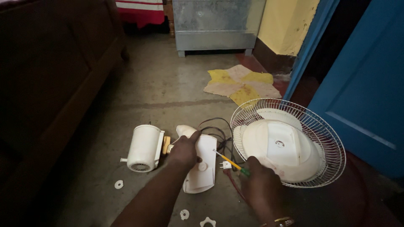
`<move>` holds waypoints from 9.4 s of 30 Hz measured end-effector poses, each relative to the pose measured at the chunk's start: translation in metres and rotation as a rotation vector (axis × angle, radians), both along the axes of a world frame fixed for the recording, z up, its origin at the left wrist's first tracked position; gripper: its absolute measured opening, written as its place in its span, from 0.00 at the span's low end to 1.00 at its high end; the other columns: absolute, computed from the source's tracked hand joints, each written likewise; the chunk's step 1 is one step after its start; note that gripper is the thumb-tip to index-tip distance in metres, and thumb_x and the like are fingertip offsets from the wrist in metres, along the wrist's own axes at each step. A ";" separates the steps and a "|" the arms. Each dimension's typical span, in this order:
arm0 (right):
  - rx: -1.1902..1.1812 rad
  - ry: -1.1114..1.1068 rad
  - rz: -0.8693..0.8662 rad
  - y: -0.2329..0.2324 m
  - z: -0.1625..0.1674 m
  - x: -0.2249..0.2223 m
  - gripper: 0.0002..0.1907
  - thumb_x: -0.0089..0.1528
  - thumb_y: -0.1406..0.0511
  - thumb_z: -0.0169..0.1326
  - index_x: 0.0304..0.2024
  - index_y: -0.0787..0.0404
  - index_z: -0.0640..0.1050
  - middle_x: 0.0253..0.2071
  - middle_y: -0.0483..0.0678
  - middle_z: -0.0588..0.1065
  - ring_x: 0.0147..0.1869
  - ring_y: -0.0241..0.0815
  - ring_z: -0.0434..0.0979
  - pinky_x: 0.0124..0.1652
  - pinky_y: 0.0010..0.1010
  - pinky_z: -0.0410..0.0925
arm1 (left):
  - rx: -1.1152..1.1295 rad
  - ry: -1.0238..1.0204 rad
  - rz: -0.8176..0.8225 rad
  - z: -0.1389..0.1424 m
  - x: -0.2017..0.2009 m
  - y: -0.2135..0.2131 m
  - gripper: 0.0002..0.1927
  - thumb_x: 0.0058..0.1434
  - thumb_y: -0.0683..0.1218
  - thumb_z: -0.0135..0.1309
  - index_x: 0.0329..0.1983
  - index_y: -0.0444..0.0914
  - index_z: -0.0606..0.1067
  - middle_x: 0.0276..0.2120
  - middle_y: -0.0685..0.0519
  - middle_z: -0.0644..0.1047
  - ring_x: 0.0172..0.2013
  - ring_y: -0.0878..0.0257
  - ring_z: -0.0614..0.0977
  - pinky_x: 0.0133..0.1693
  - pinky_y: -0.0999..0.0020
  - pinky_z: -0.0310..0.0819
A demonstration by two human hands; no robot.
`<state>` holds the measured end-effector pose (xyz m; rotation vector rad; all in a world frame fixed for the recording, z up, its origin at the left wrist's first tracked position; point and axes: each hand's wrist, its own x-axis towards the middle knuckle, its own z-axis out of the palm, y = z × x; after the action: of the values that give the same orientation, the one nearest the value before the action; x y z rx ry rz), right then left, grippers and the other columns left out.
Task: The person disassembles a white electric fan on the floor, using a screwdriver to remove screws from the base and open the casing. They then inspect the internal wiring and components.
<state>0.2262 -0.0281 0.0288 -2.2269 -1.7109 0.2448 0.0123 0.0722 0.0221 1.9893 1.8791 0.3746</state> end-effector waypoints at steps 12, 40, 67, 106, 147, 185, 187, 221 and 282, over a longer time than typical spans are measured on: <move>0.307 -0.028 0.161 -0.007 0.012 0.003 0.16 0.50 0.58 0.59 0.35 0.62 0.80 0.35 0.59 0.79 0.43 0.63 0.80 0.41 0.52 0.72 | 0.074 0.009 0.012 -0.006 0.001 0.001 0.47 0.45 0.44 0.74 0.68 0.57 0.65 0.52 0.42 0.75 0.56 0.43 0.78 0.53 0.47 0.74; 0.209 -0.115 0.143 -0.006 0.004 0.008 0.14 0.52 0.57 0.58 0.36 0.56 0.77 0.41 0.57 0.79 0.48 0.61 0.80 0.45 0.51 0.72 | 0.051 0.066 0.016 0.000 0.005 -0.002 0.47 0.46 0.47 0.74 0.68 0.56 0.63 0.52 0.42 0.74 0.56 0.44 0.78 0.52 0.48 0.74; 0.231 -0.119 0.107 -0.003 -0.003 0.013 0.13 0.57 0.57 0.57 0.32 0.61 0.78 0.37 0.59 0.77 0.44 0.62 0.79 0.43 0.51 0.72 | 0.047 0.047 0.033 -0.003 0.005 -0.001 0.48 0.45 0.48 0.75 0.68 0.59 0.64 0.52 0.44 0.75 0.56 0.45 0.78 0.52 0.48 0.74; -0.045 0.008 0.041 0.002 -0.009 0.006 0.12 0.64 0.56 0.53 0.41 0.55 0.79 0.42 0.56 0.80 0.50 0.59 0.81 0.48 0.51 0.72 | 0.096 0.048 0.050 -0.011 0.007 0.003 0.49 0.44 0.47 0.75 0.69 0.58 0.63 0.51 0.43 0.75 0.55 0.45 0.78 0.52 0.48 0.73; 0.044 0.156 0.116 0.009 -0.152 0.039 0.15 0.57 0.55 0.60 0.38 0.58 0.79 0.39 0.58 0.80 0.46 0.63 0.79 0.46 0.51 0.72 | 0.043 0.028 0.056 -0.011 -0.001 0.004 0.50 0.46 0.51 0.75 0.70 0.58 0.60 0.55 0.43 0.74 0.56 0.45 0.78 0.53 0.48 0.75; -0.045 0.341 0.092 0.018 -0.165 0.052 0.10 0.57 0.59 0.59 0.34 0.59 0.82 0.38 0.58 0.79 0.43 0.62 0.81 0.45 0.49 0.73 | 0.048 0.038 0.071 -0.008 -0.001 0.000 0.49 0.47 0.52 0.74 0.70 0.59 0.61 0.54 0.43 0.75 0.54 0.45 0.79 0.52 0.48 0.75; -0.087 0.390 0.071 0.018 -0.166 0.053 0.10 0.57 0.60 0.58 0.34 0.59 0.82 0.37 0.59 0.80 0.43 0.62 0.81 0.44 0.48 0.74 | 0.061 0.046 0.062 -0.008 -0.002 0.000 0.49 0.48 0.52 0.73 0.71 0.58 0.60 0.53 0.43 0.75 0.54 0.44 0.80 0.52 0.47 0.75; -0.006 -0.075 0.177 -0.018 -0.163 0.000 0.13 0.55 0.59 0.58 0.42 0.53 0.79 0.35 0.53 0.79 0.42 0.56 0.81 0.41 0.50 0.71 | 0.098 -0.085 0.024 -0.032 -0.033 0.010 0.50 0.44 0.52 0.74 0.69 0.55 0.60 0.53 0.42 0.75 0.56 0.43 0.78 0.54 0.50 0.74; -0.087 0.033 -0.048 0.005 -0.131 0.010 0.23 0.53 0.50 0.65 0.45 0.54 0.80 0.45 0.54 0.78 0.52 0.57 0.79 0.51 0.49 0.71 | 0.005 0.098 0.077 -0.017 -0.023 0.005 0.55 0.47 0.50 0.74 0.73 0.56 0.53 0.55 0.40 0.75 0.55 0.44 0.79 0.53 0.48 0.75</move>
<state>0.2358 -0.0229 -0.1020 -2.3094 -1.6577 0.3488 -0.0107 0.0773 0.0048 1.9755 2.0207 0.3084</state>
